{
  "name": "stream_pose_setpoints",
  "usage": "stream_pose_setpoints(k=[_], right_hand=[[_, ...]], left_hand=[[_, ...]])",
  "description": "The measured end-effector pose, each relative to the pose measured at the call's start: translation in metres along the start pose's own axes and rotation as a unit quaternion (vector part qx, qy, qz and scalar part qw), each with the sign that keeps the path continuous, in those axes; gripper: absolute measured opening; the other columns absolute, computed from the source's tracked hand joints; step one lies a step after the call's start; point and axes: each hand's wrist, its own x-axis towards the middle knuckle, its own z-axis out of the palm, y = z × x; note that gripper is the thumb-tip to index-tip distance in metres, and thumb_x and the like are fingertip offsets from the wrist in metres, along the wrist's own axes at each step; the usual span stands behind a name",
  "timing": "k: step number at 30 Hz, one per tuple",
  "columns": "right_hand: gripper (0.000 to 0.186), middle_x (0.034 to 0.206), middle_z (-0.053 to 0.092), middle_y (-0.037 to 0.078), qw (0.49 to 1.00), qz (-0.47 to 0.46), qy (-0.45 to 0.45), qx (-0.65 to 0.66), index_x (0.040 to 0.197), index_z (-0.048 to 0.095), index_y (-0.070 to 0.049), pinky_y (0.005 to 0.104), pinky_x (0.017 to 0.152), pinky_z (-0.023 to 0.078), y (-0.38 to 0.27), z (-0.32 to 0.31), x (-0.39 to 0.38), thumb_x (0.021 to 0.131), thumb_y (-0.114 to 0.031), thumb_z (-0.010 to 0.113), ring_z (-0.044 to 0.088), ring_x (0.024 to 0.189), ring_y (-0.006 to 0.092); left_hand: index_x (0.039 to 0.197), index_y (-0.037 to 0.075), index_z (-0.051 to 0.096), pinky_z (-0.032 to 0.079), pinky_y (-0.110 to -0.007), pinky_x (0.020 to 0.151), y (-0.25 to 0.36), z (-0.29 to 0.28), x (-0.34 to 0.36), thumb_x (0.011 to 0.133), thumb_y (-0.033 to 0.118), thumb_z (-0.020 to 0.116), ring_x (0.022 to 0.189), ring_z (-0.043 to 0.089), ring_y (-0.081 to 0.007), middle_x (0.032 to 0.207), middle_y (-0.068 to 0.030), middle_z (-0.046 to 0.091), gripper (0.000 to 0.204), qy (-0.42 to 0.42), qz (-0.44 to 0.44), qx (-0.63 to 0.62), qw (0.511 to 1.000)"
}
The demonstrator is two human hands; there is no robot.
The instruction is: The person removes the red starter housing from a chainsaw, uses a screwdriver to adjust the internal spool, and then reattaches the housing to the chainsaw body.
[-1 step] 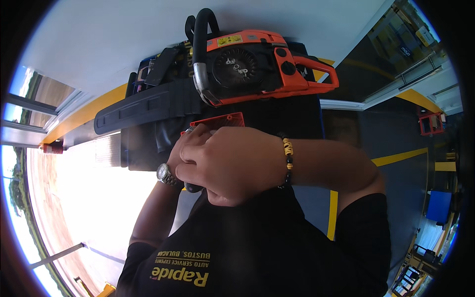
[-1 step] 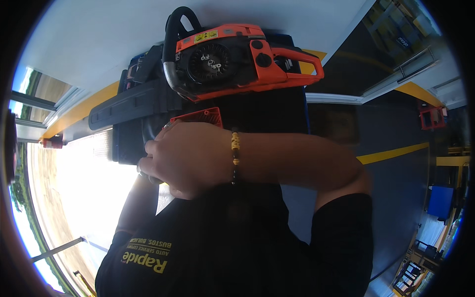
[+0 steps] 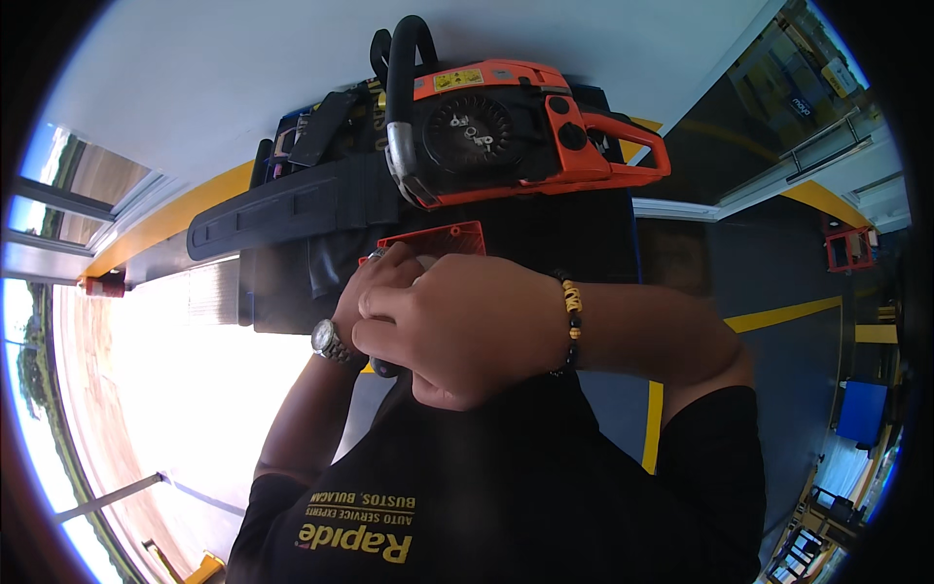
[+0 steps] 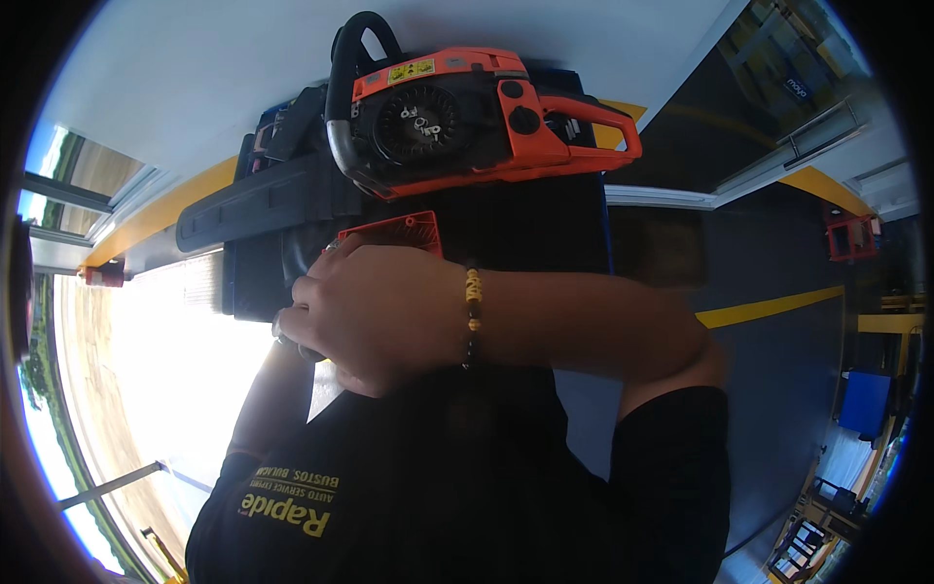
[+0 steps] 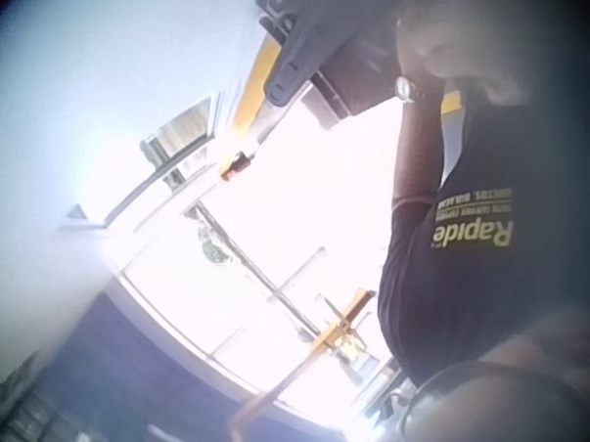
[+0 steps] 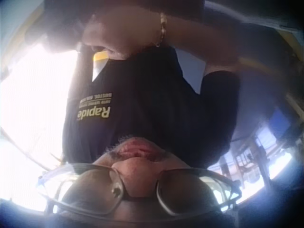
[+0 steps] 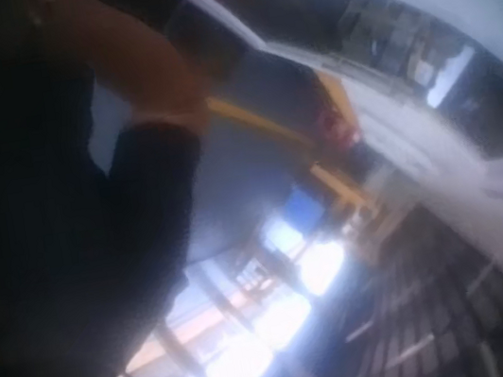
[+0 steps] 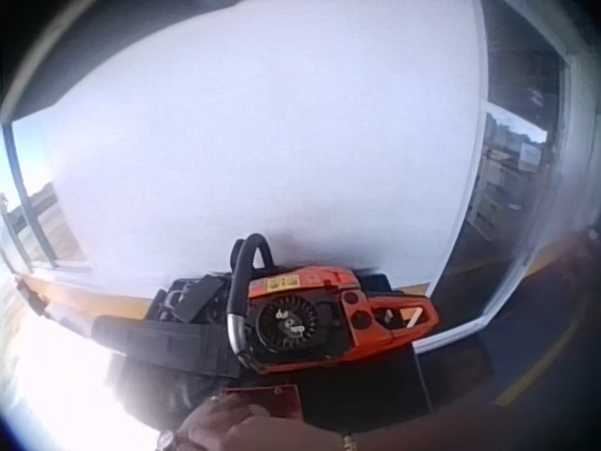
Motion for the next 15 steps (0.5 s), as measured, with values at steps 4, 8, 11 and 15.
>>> stream_pose_setpoints(k=[4,8,11,15], right_hand=[[0.035,0.096,0.065,0.011,0.997,0.048,0.027,0.062,0.102,0.061,-0.004,0.0367,0.057,0.055,-0.005,0.012,-0.014,0.069,-0.012,0.07,0.065,0.063,0.0251],[0.039,0.1,0.066,0.013,0.996,0.058,0.023,0.056,0.104,0.06,-0.003,0.0351,0.058,0.054,-0.013,0.009,-0.025,0.068,-0.012,0.072,0.065,0.063,0.0243],[0.041,0.106,0.067,0.015,0.996,0.068,0.034,0.055,0.107,0.059,-0.002,0.0341,0.061,0.056,-0.021,0.003,-0.029,0.07,-0.013,0.074,0.067,0.066,0.0243],[0.042,0.107,0.068,0.019,0.988,0.063,0.124,0.069,0.108,0.058,0.0,0.0342,0.064,0.06,-0.021,0.003,-0.04,0.069,-0.011,0.07,0.067,0.063,0.0258]], left_hand=[[0.098,0.008,0.071,0.05,-0.041,0.079,-0.001,0.013,-0.006,0.074,0.027,0.073,0.096,0.057,-0.029,0.098,-0.0081,0.06,0.03,0.027,-0.02,0.019,0.999],[0.099,0.005,0.065,0.05,-0.043,0.083,0.026,-0.005,0.0,0.078,0.016,0.069,0.098,0.06,-0.0337,0.103,-0.0126,0.057,0.024,-0.011,-0.041,0.067,0.997],[0.097,0.005,0.065,0.05,-0.043,0.084,0.022,-0.002,-0.001,0.078,0.016,0.071,0.099,0.06,-0.0334,0.104,-0.013,0.056,0.023,-0.005,-0.072,0.05,0.996],[0.092,0.004,0.065,0.053,-0.04,0.08,0.015,0.006,-0.005,0.076,0.012,0.072,0.095,0.063,-0.0313,0.101,-0.0113,0.059,0.019,0.05,-0.061,0.045,0.996]])
